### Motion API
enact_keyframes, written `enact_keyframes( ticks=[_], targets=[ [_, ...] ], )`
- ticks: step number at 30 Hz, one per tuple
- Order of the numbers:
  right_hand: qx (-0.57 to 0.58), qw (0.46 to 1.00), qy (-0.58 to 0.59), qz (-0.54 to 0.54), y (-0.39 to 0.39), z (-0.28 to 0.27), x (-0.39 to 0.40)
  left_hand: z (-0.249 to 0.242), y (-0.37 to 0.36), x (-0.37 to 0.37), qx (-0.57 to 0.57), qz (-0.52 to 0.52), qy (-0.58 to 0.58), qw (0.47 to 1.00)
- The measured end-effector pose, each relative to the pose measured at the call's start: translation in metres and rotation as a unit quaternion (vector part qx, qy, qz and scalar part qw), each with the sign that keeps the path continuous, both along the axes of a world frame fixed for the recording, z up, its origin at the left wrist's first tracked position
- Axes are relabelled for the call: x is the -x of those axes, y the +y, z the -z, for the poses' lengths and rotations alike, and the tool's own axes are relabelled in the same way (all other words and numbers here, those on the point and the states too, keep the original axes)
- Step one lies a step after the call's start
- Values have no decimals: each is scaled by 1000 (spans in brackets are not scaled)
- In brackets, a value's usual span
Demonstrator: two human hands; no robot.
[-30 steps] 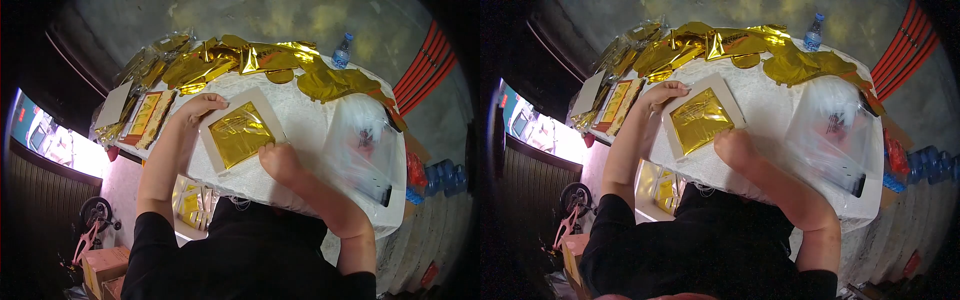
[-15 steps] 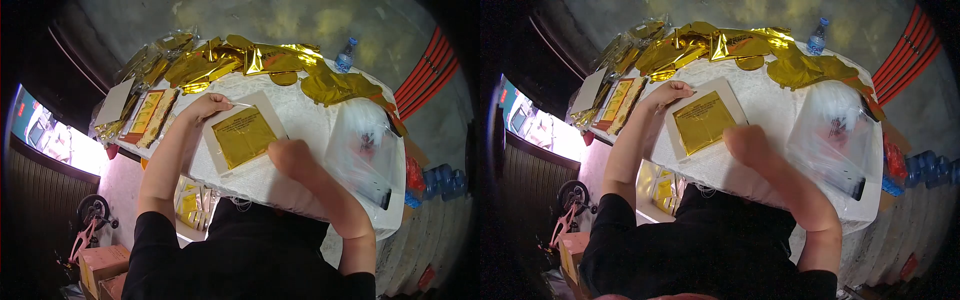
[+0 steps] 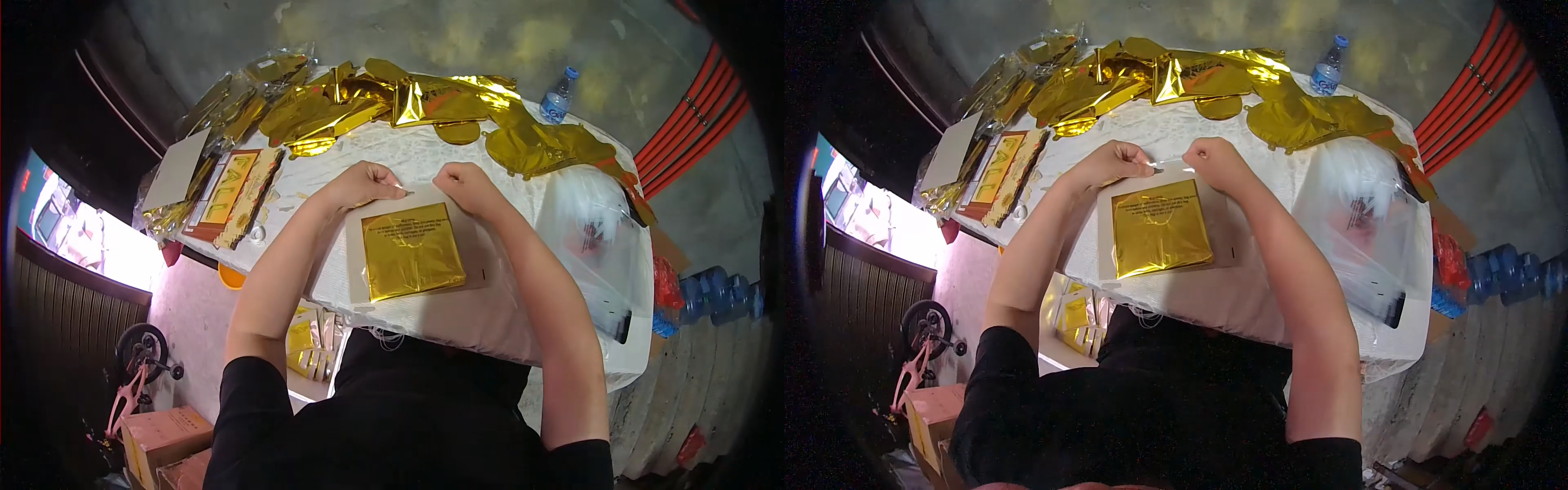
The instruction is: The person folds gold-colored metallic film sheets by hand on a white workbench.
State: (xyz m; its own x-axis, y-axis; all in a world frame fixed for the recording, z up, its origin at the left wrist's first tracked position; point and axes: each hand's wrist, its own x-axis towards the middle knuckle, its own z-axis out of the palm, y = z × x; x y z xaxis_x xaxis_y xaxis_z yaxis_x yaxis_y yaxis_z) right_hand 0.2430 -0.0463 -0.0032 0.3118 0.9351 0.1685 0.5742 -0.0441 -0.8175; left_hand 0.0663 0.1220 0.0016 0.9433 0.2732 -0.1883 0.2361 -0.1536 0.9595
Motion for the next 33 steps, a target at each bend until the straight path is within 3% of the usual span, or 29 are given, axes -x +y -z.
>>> enact_keyframes(
  ticks=[5,7,8,10,11,13,17,19,23,26,28,33],
  targets=[
    [1,999,37,29,0,0,1,0,-2,1,32,-36,-8,999],
    [-22,995,-77,60,2,5,2,2,-4,-2,-53,-32,-11,998],
    [-19,995,-75,58,0,8,2,3,-4,-2,-50,-34,-9,998],
    [-52,964,-252,64,-10,0,7,-2,-13,-1,-172,-40,21,984],
    [-48,965,-249,65,-13,3,9,-1,-17,0,-169,-38,25,985],
    [-167,928,-327,58,-19,2,18,-1,-26,4,-433,-72,-144,887],
    [-136,951,-277,-11,-51,-23,44,-13,-51,31,-456,-51,-170,872],
    [-152,943,-292,-47,-69,-30,56,-15,-69,52,-401,2,-179,898],
    [-115,939,-322,-23,-100,-38,44,-23,-101,74,-440,52,-170,880],
    [-12,954,-299,34,-125,-42,25,-18,-106,76,-454,71,-163,873],
    [121,949,-272,100,-142,-50,28,-18,-107,71,-446,74,-179,874],
    [187,936,-276,112,-154,-42,34,-23,-127,50,-434,87,-213,871]
  ],
)
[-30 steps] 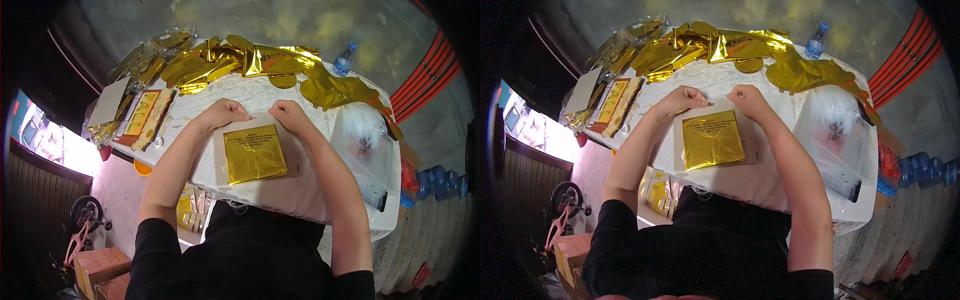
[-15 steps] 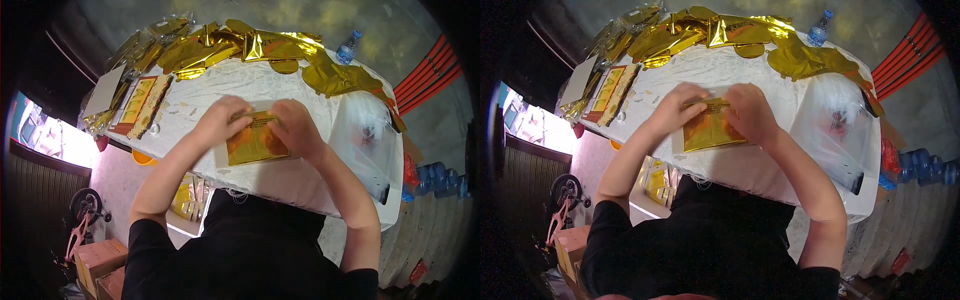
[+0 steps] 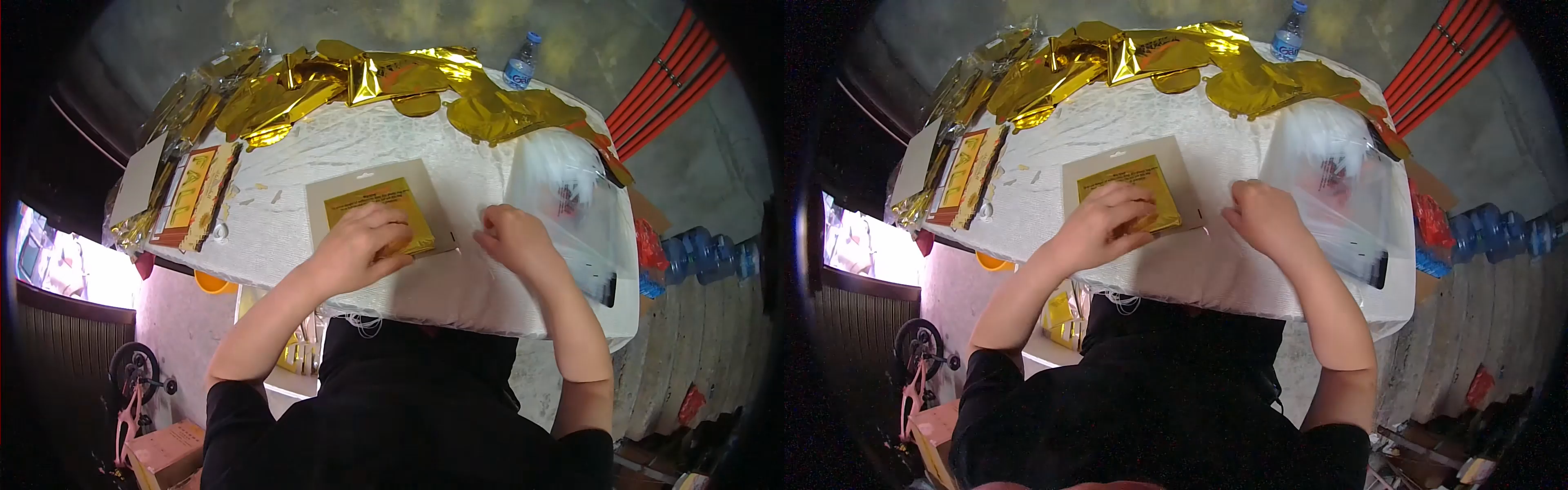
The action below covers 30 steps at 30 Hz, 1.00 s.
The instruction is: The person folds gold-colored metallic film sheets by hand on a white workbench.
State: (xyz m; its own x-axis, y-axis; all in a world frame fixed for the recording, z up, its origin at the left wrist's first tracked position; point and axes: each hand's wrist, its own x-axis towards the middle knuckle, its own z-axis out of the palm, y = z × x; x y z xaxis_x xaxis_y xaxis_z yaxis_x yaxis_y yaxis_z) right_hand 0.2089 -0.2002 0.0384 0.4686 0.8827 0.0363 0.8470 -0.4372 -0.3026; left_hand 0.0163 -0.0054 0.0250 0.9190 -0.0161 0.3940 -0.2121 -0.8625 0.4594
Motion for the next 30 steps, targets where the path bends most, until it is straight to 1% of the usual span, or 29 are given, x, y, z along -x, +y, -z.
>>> enact_keyframes(
  ticks=[3,6,8,10,12,14,16,18,20,22,23,25,26,28,29,30],
  targets=[
    [3,1000,-26,7,2,16,1,6,-8,-9,-13,12,24,1000],
    [-11,998,-58,0,0,21,2,14,-10,-11,-32,4,10,999],
    [-17,997,-72,-11,-2,19,5,21,-9,-11,-39,-1,-35,999],
    [-16,996,-84,-14,-3,18,7,22,-10,-12,-49,1,-48,998],
    [-38,996,-83,-17,-3,17,12,21,-12,-11,-60,2,-59,996],
    [-58,995,-84,-16,-6,13,19,17,-17,-10,-80,-25,-25,996],
    [-75,995,-22,-61,-9,7,28,18,-17,-11,-81,-24,-32,996],
    [-65,995,-25,-72,-14,11,38,19,-16,-11,-83,-23,-39,996],
    [-55,995,-28,-85,-12,14,45,20,-14,-12,-36,-52,-33,997],
    [-61,994,-67,-63,-7,17,49,22,-14,-14,-27,-53,-44,997],
    [-61,994,-67,-63,-5,20,50,22,-14,-13,-19,-56,-54,997],
    [-98,984,-136,-53,0,29,52,23,-15,-13,-23,-59,-49,997],
    [-99,984,-136,-54,4,37,52,22,-15,-13,-26,-60,-45,997],
    [-121,973,-188,-55,11,48,54,19,-15,-12,-34,-52,-36,997],
    [-121,973,-188,-54,12,51,54,18,-15,-12,-41,-43,-28,998],
    [-93,981,-165,-49,13,50,55,19,-15,-12,-42,-43,-28,998]
  ],
)
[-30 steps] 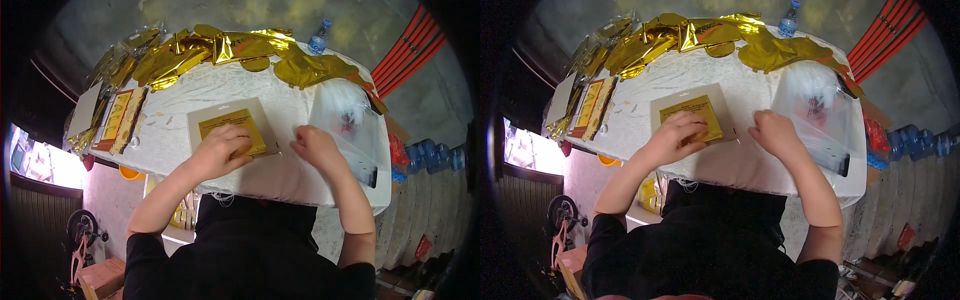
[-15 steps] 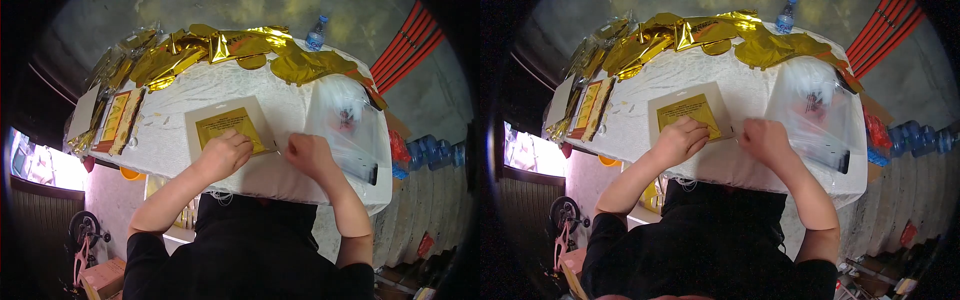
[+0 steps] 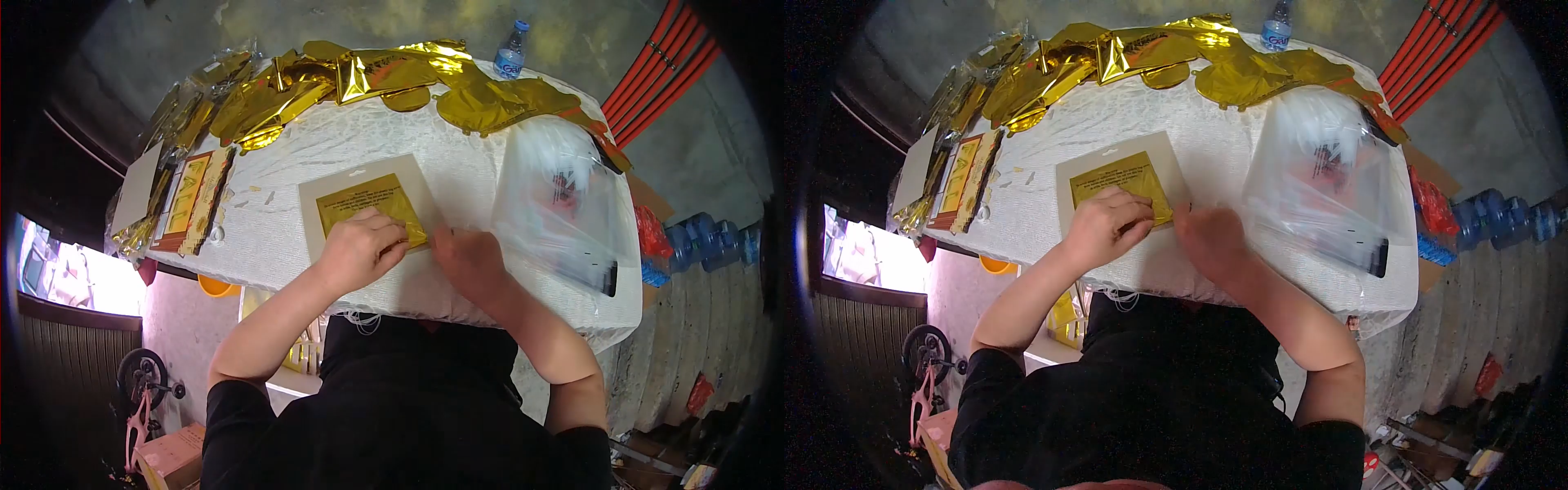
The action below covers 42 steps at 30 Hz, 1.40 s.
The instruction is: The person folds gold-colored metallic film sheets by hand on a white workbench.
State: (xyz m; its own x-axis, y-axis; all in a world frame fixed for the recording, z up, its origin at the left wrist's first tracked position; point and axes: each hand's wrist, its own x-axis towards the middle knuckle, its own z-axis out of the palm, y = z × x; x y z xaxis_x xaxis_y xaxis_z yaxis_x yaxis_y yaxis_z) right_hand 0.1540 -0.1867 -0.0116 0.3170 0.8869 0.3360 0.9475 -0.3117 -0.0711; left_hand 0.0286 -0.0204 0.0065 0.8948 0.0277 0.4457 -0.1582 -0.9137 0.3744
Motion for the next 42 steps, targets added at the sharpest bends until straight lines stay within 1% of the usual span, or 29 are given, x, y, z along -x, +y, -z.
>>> enact_keyframes(
  ticks=[1,2,4,5,7,8,10,11,13,17,19,20,22,26,28,33,35,36,38,39,41,42],
  targets=[
    [29,999,23,7,2,-1,0,2,0,0,-4,11,-17,1000],
    [28,999,22,4,1,-6,0,3,0,0,-7,21,-33,999],
    [-26,984,175,-20,-8,-22,-6,3,0,1,-4,18,-31,999],
    [-26,984,174,-23,-13,-31,-8,3,0,2,-1,19,-28,999],
    [40,976,214,-25,-24,-44,-10,3,-1,2,-8,16,-31,999],
    [40,976,214,-25,-26,-40,-12,3,-1,2,-15,17,-32,999],
    [14,973,215,-84,-27,-27,-17,3,-1,2,-22,19,-37,999],
    [13,973,215,-82,-27,-22,-17,4,-1,2,-30,19,-41,999],
    [-11,986,140,-86,-22,-16,-14,5,-1,1,-30,20,-39,999],
    [-45,988,103,-102,-11,-5,-12,4,-1,3,-33,20,-29,999],
    [-29,995,24,-93,-8,-3,-11,4,-1,2,-34,21,-27,999],
    [-31,995,24,-96,-6,-2,-12,4,-1,3,-34,22,-25,999],
    [-47,991,-14,-126,-5,-3,-13,4,0,3,-40,23,-21,999],
    [-84,986,20,-142,-3,-12,-11,4,-1,4,-52,26,-7,998],
    [-83,986,64,-126,-3,-14,-10,5,-1,4,-59,28,-9,998],
    [-50,990,73,-107,0,-9,-11,4,-8,5,-91,15,-9,996],
    [-45,991,72,-99,2,-10,-11,-6,-12,7,-202,15,-83,976],
    [-40,991,78,-99,2,-12,-12,-8,-15,11,-202,13,-83,976],
    [-35,991,86,-100,1,-16,-9,-8,-23,27,-156,51,-19,986],
    [-34,990,89,-99,0,-18,-7,-9,-26,34,-155,50,-18,986],
    [-32,990,92,-100,2,-18,-3,-8,-33,47,-122,45,47,990],
    [-26,989,73,-125,4,-17,0,-6,-36,51,-121,45,49,990]
  ],
)
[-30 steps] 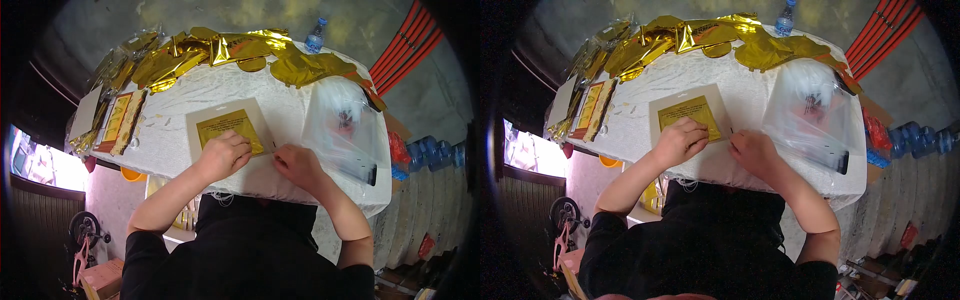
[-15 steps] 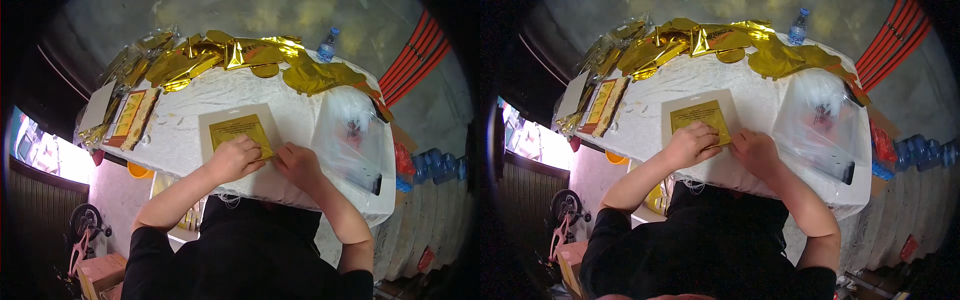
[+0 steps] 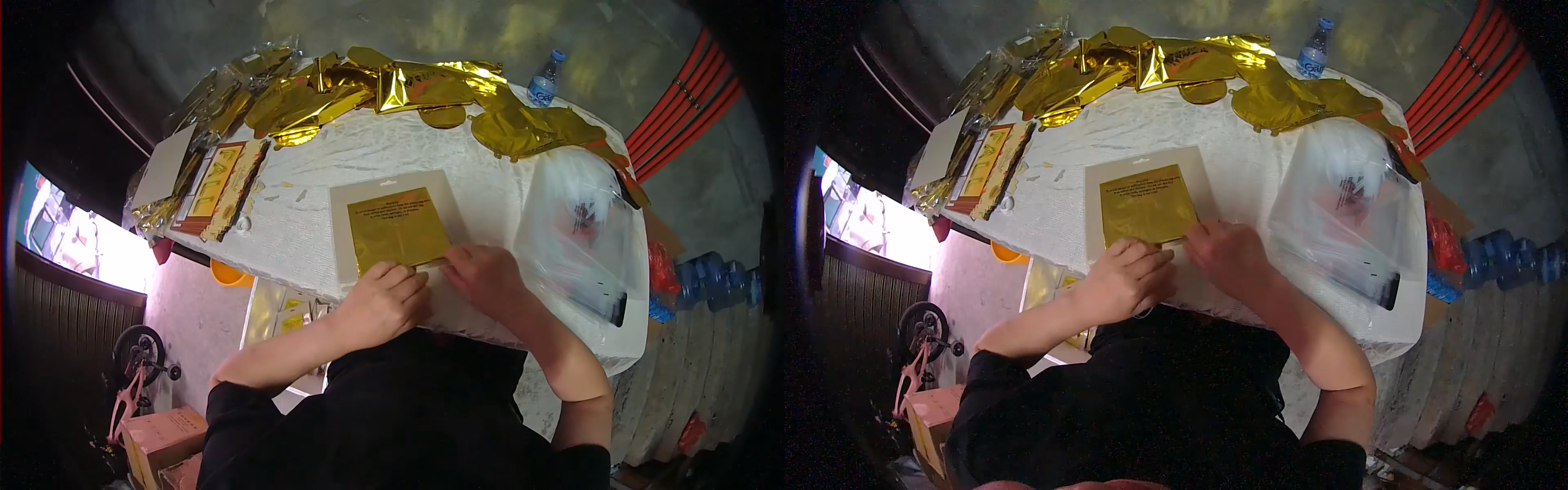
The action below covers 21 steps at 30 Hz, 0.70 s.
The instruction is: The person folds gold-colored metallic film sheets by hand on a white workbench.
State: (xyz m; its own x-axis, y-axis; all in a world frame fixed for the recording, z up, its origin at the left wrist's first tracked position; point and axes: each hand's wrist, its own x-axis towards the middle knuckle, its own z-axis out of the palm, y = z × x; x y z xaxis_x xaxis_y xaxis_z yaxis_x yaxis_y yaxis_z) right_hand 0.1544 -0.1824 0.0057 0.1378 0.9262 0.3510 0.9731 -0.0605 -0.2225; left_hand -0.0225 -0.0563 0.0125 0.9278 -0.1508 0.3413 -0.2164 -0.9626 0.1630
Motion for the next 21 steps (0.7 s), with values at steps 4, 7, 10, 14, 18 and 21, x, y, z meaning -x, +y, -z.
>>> enact_keyframes(
  ticks=[4,7,10,14,18,21],
  targets=[
    [-29,995,-53,-76,18,8,10,7,-10,10,28,-31,-50,998],
    [-4,996,-33,-80,26,0,14,15,-13,11,54,-50,-65,995],
    [24,996,-47,-77,28,0,16,20,-11,12,77,-53,-81,992],
    [42,995,-47,-73,29,-2,17,23,-7,12,94,-45,-92,990],
    [55,994,-50,-75,25,2,14,22,-9,13,101,-50,-86,990],
    [27,996,34,-74,19,-4,9,19,-13,16,94,-66,-79,990]
  ],
)
